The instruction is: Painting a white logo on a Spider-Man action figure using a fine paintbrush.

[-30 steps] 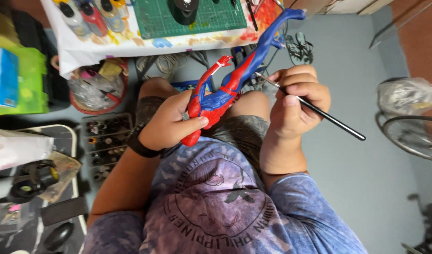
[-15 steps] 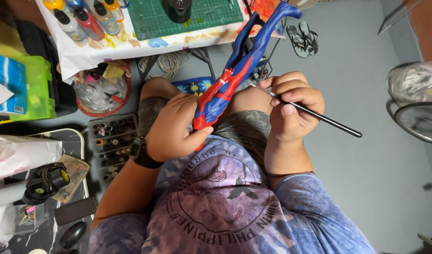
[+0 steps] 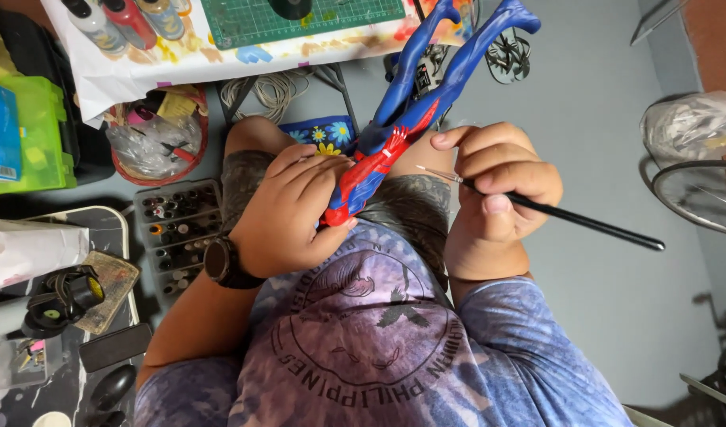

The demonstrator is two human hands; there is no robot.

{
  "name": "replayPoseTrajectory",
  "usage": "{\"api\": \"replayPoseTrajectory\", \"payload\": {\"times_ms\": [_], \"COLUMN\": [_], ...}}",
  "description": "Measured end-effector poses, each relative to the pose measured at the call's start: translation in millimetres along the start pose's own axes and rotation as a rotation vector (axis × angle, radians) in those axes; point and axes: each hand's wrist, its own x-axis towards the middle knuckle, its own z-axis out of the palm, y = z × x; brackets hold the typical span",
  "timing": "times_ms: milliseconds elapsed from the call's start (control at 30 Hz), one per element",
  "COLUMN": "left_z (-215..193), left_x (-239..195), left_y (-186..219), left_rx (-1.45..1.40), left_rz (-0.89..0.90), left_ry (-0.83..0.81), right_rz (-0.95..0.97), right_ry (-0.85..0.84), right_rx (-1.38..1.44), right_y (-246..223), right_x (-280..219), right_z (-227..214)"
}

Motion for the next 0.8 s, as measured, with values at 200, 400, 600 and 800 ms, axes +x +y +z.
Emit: {"api": "replayPoseTrajectory", "payload": {"times_ms": [200,400,600,800], "left_z": [-7,-12,-11,-10], "left_x": [-2,-3,-1,1], "left_y": [0,1,3,4], "left_rx": [0.019,0.041,0.08,0.08], "left_rz": [-0.025,-0.049,-0.036,-0.022], "left_ry": [-0.13,-0.256,-0.249,-0.224], "right_rz": [0.051,0.089,0.125,0.094], "right_ry": [-0.028,-0.042,-0.022,-0.036], "right_rx": [-0.078,-0.174,-0.248,-0.296], "right_y": [-19,-27,-33,-34], "right_x": [16,18,18,18], "right_z": [19,31,40,45]}}
